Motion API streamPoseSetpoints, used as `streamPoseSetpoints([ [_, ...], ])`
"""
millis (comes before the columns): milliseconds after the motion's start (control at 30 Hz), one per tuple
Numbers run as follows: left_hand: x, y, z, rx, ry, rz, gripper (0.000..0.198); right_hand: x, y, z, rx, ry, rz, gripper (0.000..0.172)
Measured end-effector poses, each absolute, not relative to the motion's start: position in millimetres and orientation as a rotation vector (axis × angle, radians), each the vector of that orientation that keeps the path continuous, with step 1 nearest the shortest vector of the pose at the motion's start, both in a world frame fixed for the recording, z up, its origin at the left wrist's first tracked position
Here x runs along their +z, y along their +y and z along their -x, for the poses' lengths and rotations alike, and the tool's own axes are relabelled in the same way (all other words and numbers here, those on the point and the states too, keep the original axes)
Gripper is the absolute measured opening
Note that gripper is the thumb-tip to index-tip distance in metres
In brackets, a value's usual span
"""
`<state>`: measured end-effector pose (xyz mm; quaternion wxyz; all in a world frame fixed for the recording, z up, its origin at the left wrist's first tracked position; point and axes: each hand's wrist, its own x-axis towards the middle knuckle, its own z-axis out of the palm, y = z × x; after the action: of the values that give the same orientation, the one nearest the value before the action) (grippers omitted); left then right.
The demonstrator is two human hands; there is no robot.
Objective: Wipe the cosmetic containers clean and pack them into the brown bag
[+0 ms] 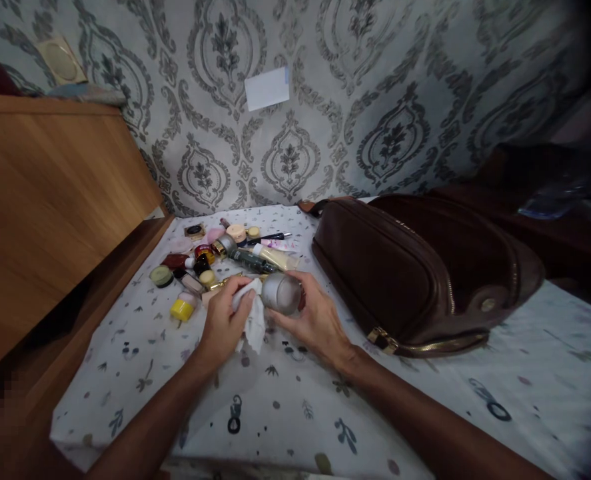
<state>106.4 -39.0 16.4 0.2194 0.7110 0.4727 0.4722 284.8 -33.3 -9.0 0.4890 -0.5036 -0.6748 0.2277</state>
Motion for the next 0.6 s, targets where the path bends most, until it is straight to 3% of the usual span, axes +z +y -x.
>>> streamPoseSetpoints([
  [600, 12.3, -44.5, -108.4, 1.500, 0.916, -2.669, 0.028, -9.6, -27.7, -281.1, 1.324, -1.231, 0.848, 0.055],
])
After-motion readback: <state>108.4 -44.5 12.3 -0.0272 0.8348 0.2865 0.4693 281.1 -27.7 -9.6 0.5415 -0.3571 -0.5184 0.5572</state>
